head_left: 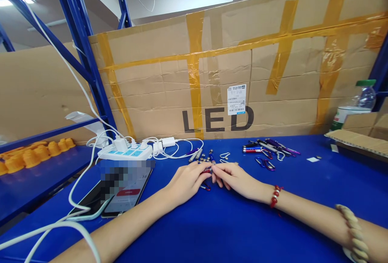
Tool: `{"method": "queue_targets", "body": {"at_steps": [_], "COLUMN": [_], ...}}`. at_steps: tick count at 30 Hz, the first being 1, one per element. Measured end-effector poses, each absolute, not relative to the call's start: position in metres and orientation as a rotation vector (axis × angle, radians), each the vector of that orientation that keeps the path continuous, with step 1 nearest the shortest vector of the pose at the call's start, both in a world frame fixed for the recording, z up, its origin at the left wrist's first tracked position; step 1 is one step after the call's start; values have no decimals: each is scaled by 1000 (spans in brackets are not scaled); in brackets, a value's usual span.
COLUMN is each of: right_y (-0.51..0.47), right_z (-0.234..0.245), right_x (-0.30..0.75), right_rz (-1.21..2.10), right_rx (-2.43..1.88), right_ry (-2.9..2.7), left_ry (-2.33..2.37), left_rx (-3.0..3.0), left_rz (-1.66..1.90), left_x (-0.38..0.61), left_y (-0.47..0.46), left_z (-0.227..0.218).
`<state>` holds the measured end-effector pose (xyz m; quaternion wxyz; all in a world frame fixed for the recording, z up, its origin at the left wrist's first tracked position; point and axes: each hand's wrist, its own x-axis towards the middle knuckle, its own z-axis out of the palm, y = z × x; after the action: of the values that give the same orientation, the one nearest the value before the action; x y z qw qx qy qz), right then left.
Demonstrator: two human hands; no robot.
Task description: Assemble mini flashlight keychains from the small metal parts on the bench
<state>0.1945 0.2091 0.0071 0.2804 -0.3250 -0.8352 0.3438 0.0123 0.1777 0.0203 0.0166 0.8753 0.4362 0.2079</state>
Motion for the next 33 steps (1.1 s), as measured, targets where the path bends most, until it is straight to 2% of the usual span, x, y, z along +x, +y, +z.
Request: {"method": "queue_targets", "body": {"at_steps": [17, 23, 27, 33], "right_y": [209, 208, 208, 210], "right_z": [8, 7, 9, 8], "right_x": [196, 195, 195, 197], "right_rz": [836, 884, 734, 758], "right_rx": [-878, -928, -1005, -753], "right_ry": [-2324, -2180, -2020, -1910], "left_ry": [1410, 1469, 1472, 1480], "left_rx": [2808, 2725, 2695, 2618], "left_rz": [689, 710, 723, 760], "left_x": [12, 14, 15, 15], "left_y": [179, 177, 178, 177], "left_z": [17, 18, 19, 22]}}
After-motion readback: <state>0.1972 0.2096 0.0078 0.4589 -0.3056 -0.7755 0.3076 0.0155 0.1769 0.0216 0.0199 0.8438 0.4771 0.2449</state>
